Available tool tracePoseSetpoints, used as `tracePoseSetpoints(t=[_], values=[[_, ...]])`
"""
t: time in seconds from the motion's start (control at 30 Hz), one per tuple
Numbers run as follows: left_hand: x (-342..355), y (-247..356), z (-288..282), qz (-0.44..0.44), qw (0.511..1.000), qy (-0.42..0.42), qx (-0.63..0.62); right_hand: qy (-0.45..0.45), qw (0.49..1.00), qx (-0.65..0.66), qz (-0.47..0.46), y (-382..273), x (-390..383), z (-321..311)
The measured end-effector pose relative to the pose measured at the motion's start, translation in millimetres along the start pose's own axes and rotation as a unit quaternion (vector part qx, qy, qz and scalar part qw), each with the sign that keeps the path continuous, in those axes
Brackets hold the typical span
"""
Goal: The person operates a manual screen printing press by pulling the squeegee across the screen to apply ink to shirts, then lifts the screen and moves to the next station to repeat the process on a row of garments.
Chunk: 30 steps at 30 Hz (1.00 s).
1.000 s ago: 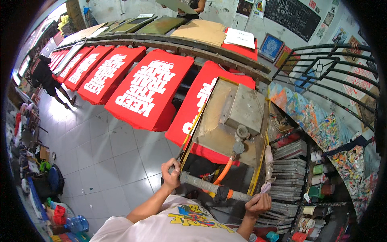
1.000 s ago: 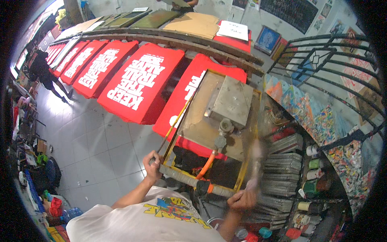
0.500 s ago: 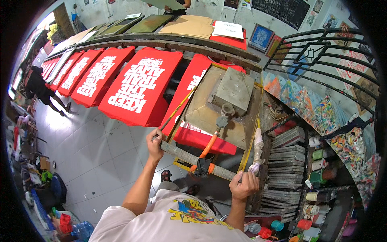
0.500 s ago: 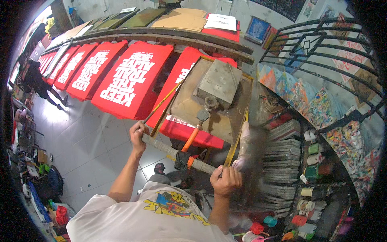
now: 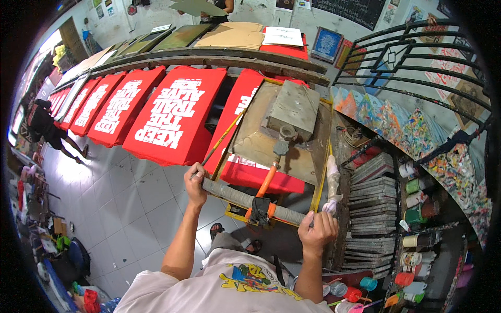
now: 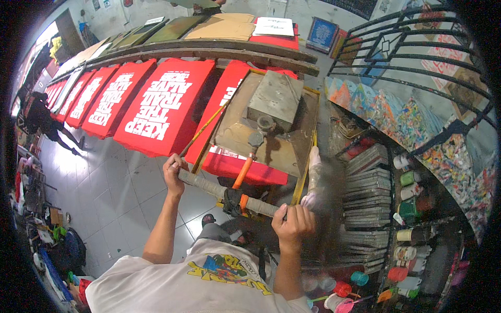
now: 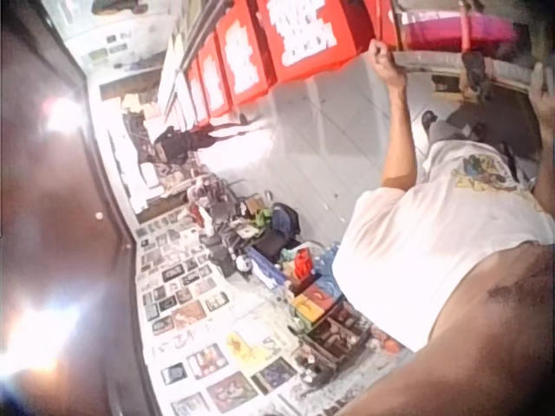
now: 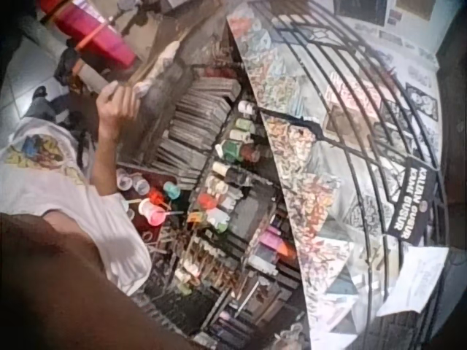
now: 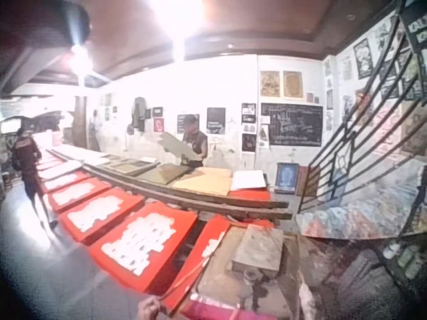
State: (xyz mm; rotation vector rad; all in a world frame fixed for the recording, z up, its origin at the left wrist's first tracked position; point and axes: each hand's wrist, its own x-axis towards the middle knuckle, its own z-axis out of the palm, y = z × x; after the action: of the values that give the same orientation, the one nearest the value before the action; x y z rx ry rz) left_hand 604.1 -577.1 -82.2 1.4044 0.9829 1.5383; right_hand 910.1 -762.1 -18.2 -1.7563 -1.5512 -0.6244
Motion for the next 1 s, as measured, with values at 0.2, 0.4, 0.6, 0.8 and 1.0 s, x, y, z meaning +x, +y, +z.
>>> tracePoseSetpoints(t=[0.2,0.4,0.6,0.8,1.0], values=[[1,1,6,-0.007,0.999,0.009,-0.034,0.011,1.000,-0.006,-0.003,4,-2,4],[0,-5,0,0.011,1.000,0.000,-0.001,0.015,1.000,0.014,-0.007,1,3,2],[0,-3,4,0.015,1.000,0.018,0.000,0.010,1.000,0.000,-0.022,8,-4,5],[0,0,6,-0.010,0.999,0.026,-0.026,0.010,1.000,-0.003,-0.026,7,-3,5],[0,-6,1,-0.008,0.999,0.015,-0.030,0.023,0.999,0.000,-0.029,7,-1,6]])
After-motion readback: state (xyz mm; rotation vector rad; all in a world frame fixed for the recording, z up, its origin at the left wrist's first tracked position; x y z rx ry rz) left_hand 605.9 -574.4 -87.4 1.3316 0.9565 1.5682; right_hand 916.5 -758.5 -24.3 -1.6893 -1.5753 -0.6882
